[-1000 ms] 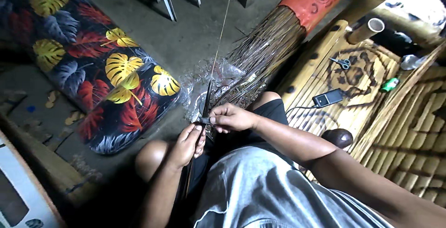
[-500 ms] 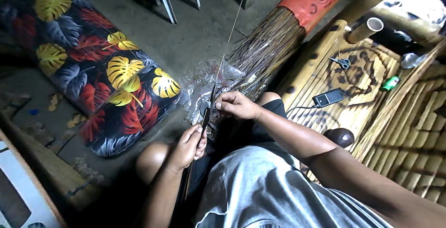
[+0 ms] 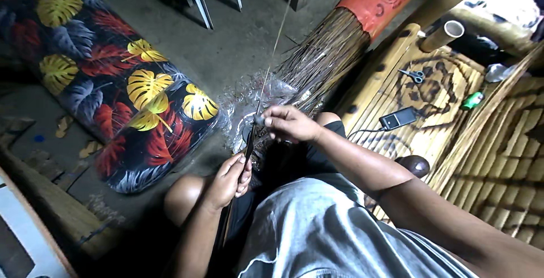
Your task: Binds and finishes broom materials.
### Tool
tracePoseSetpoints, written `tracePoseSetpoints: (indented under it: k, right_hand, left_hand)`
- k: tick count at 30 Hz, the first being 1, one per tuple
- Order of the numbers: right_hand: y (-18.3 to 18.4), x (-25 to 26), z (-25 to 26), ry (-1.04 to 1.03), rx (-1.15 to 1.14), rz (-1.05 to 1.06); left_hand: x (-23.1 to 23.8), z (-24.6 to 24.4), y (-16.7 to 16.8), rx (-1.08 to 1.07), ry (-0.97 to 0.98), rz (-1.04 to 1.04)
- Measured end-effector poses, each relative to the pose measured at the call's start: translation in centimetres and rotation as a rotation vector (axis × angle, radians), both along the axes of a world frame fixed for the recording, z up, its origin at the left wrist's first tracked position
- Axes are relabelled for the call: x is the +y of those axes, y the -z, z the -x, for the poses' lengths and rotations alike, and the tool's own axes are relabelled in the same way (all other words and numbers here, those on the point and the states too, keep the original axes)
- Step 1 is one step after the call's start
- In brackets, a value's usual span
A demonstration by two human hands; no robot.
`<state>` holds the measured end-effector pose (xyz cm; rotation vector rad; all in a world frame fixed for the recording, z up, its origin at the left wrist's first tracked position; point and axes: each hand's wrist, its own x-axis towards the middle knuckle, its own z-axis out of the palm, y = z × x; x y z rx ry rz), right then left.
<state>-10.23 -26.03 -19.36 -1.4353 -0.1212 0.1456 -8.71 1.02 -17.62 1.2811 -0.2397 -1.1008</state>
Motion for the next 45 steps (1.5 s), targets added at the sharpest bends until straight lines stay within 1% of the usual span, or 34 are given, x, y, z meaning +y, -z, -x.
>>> tracePoseSetpoints:
  k: [1, 4, 6, 8, 10, 15, 17, 21, 25, 28, 31, 33, 35, 38, 42, 45]
  right_hand:
    - [0.1, 1.0, 0.5, -0.025, 0.032, -0.044]
    - [0.9, 2.7, 1.1, -0.199, 0.065, -0.127]
    - [1.4, 3.1, 1.1, -0.241, 0.057, -0.168]
    - [1.8, 2.9, 0.9, -0.2, 0.034, -0.201]
    - [1.7, 2.7, 0.7, -0.138, -0.002, -0.175]
    - [1.7, 1.5, -0.2, -0.012, -0.235, 0.041]
    - [1.6, 0.6, -0.7, 0.03, -0.281, 0.076]
    - [1.4, -0.9, -1.6, 0.068, -0.256, 0.041]
    - [0.8, -1.8, -2.2, 0.125, -0.188, -0.053]
    - [0.1, -1.9, -2.0, 0.047, -0.111, -0.035]
    - [-0.2, -0.3, -0.3, -0.12, 0.054, 0.006]
    - [0.1, 1.1, 1.0, -0.235, 0.154, -0.028]
    - [0.6, 1.6, 1.3, -0.307, 0.163, -0.062]
    - [1.1, 1.4, 1.0, -0.231, 0.103, -0.06]
    - [1.3, 0.3, 0.1, -0.124, -0.042, 0.068]
    - [1.4, 0.2, -0.1, -0.045, -0.118, 0.114]
  left_hand:
    - [-0.1, -0.1, 0.0, 0.003, 0.005, 0.004]
    - [0.0, -0.2, 0.1, 0.008, 0.016, 0.026]
    - [0.1, -0.2, 0.2, 0.022, 0.021, 0.041]
    - [0.2, -0.2, 0.2, 0.03, 0.022, 0.049]
    - [0.3, -0.3, 0.2, 0.036, 0.02, 0.057]
    - [0.3, -0.5, 0.2, 0.128, 0.071, 0.137]
    - [0.4, -0.6, 0.2, 0.154, 0.086, 0.157]
    - [0.4, -0.5, 0.3, 0.158, 0.089, 0.159]
    - [0.4, -0.3, 0.3, 0.107, 0.086, 0.124]
    - [0.1, -0.1, 0.3, -0.003, 0.046, 0.023]
    - [-0.2, 0.0, 0.4, -0.126, 0.025, -0.074]
    - [-0.3, 0.1, 0.4, -0.148, 0.021, -0.108]
    - [-0.3, 0.1, 0.4, -0.148, 0.027, -0.132]
    - [-0.2, 0.1, 0.4, -0.139, 0.03, -0.125]
    - [-0.2, 0.0, 0.3, -0.138, 0.029, -0.107]
    - [-0.2, 0.1, 0.2, -0.142, 0.031, -0.1]
